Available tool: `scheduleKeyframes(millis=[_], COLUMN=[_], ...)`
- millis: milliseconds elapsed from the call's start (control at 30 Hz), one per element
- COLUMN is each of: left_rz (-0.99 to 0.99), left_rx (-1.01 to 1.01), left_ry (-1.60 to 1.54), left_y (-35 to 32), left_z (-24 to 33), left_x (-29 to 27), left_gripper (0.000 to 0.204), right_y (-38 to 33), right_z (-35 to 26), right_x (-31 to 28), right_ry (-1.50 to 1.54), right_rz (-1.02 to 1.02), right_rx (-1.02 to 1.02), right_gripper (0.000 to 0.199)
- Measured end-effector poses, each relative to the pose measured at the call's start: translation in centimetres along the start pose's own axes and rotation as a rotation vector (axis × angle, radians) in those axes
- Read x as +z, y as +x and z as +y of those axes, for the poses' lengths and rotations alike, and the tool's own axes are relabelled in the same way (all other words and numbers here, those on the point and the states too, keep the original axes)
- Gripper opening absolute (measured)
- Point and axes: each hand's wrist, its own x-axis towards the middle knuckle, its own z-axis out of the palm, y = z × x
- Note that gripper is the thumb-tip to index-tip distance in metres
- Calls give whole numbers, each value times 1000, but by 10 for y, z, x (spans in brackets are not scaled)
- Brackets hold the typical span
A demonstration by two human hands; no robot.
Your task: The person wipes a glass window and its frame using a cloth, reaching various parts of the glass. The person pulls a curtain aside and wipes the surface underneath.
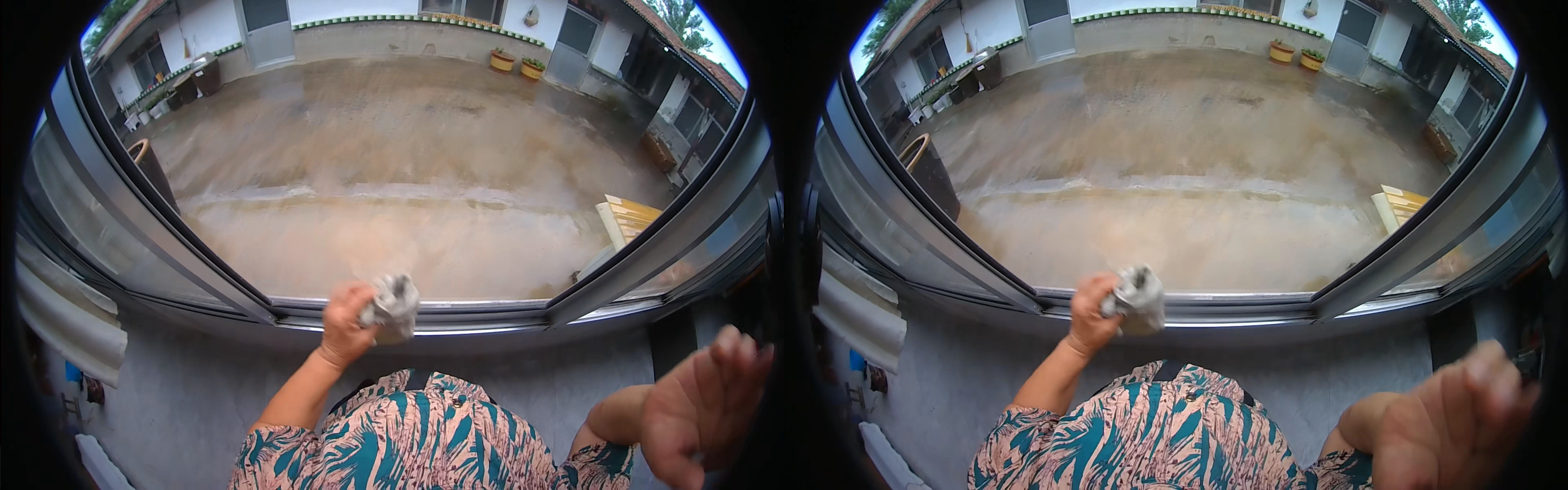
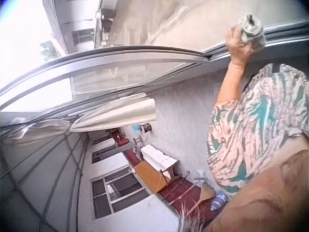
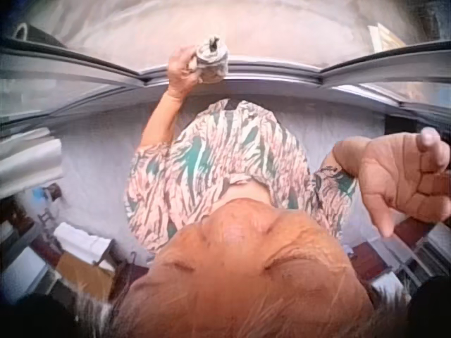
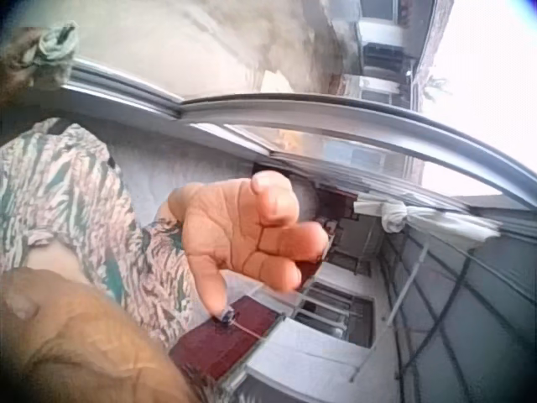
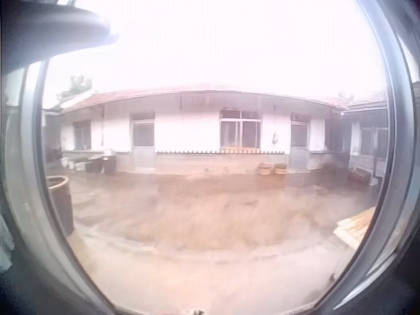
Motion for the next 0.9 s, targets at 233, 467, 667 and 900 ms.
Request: scheduleKeyframes(millis=[233,467,667,900], left_rz=[840,858,896,999], left_rx=[172,148,-73,-592], left_ry=[276,464,240,-6], left_y=[95,50,-3,-67], left_z=[-10,-63,-97,-159], left_x=[-99,-53,-28,-11], left_gripper=[44,49,51,36], right_y=[-131,-198,-208,-219], right_z=[50,38,30,18], right_x=[34,53,60,46], right_ry=[22,-13,-85,-181], right_rz=[-110,-391,-468,-451], right_rx=[822,1228,1172,1159], right_gripper=[30,20,22,21])
